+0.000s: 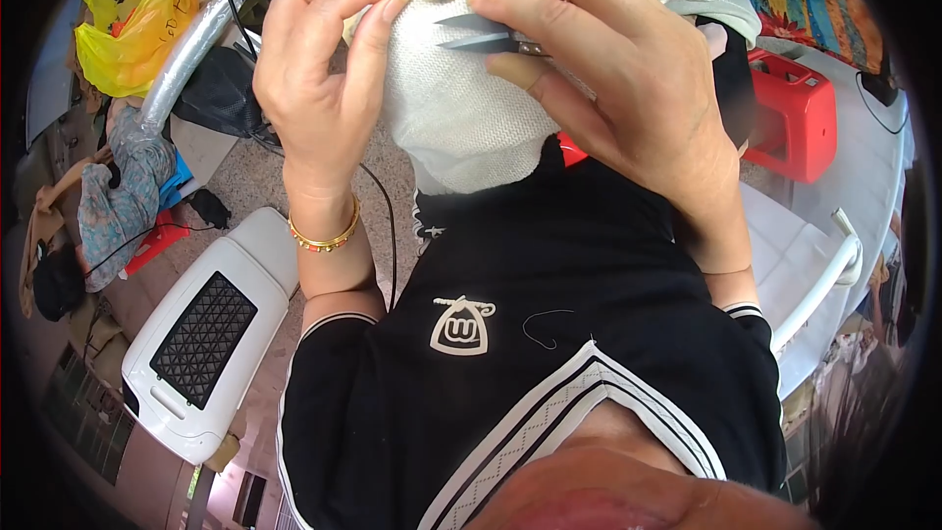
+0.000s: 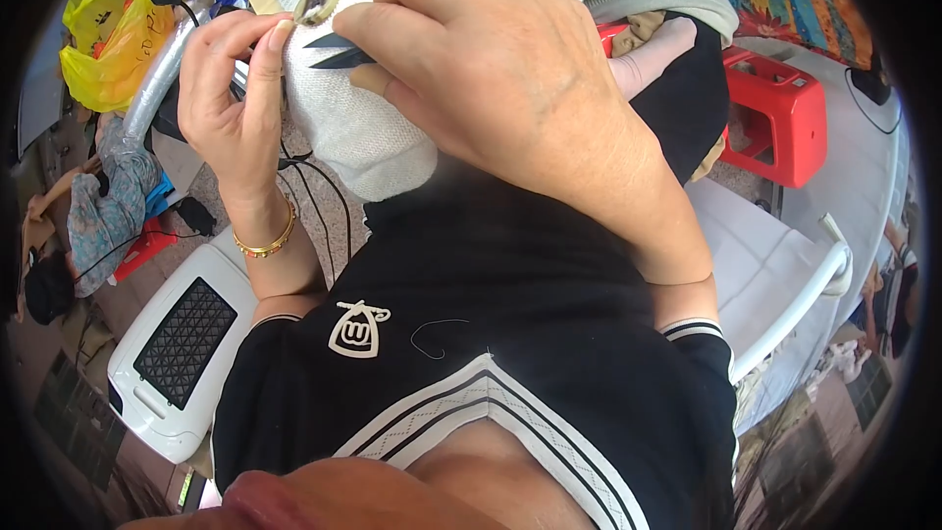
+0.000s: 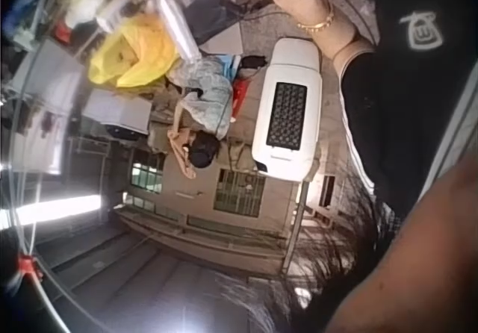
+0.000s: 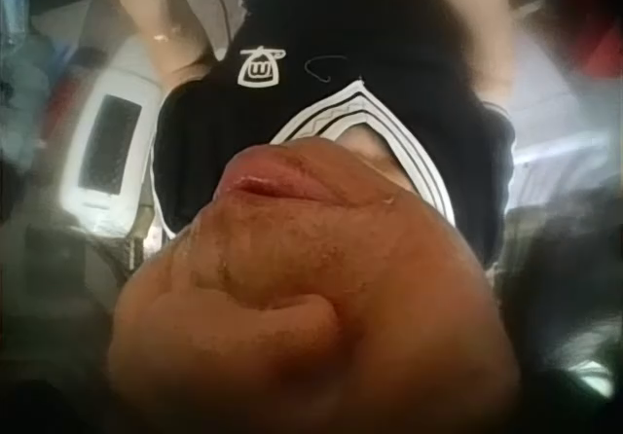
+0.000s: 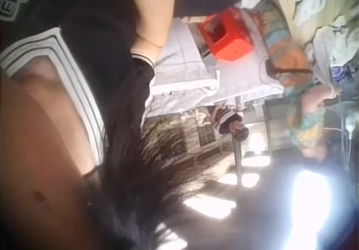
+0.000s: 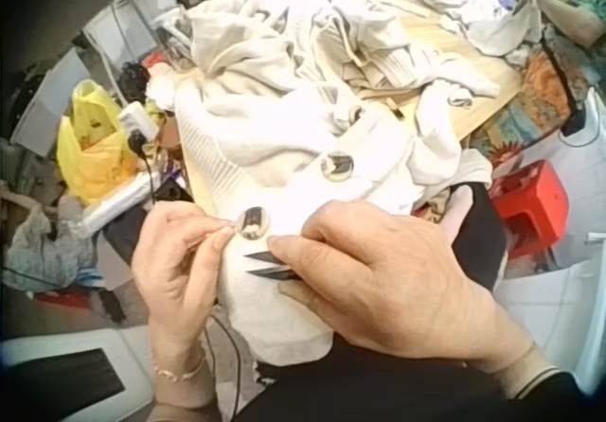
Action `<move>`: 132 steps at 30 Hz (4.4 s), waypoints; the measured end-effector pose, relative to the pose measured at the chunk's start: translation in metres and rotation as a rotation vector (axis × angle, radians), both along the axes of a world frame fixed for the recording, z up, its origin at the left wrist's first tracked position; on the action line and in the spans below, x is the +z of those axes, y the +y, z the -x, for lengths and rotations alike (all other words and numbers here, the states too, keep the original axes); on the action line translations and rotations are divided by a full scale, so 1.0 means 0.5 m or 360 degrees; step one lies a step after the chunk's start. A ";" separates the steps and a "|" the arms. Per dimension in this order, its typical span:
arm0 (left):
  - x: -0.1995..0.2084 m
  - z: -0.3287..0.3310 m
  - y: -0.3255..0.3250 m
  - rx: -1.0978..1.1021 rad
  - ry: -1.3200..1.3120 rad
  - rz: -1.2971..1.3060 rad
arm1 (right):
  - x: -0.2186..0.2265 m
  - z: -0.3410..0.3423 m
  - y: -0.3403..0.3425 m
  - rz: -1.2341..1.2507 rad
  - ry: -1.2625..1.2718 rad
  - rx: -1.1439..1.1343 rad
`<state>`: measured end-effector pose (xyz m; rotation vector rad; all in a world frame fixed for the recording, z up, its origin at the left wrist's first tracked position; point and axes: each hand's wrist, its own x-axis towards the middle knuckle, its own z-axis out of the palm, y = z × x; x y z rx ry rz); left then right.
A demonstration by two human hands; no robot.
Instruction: Trimming loose threads from a knitted sweater near the buttons using a pair of nippers.
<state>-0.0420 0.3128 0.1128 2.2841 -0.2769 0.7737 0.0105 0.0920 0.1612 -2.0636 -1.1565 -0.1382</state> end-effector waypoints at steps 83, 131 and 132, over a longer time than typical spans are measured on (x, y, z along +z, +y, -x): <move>-0.006 -0.042 -0.032 -0.0157 -0.0278 0.0447 | 0.175 -0.129 0.055 0.1158 0.0651 0.0073; 0.004 -0.045 0.001 -0.0206 0.0310 0.1076 | 0.059 -0.108 0.007 0.0281 -0.0532 0.0143; 0.002 -0.046 0.004 -0.0209 0.0313 0.1068 | 0.058 -0.111 0.007 0.0301 -0.0546 0.0154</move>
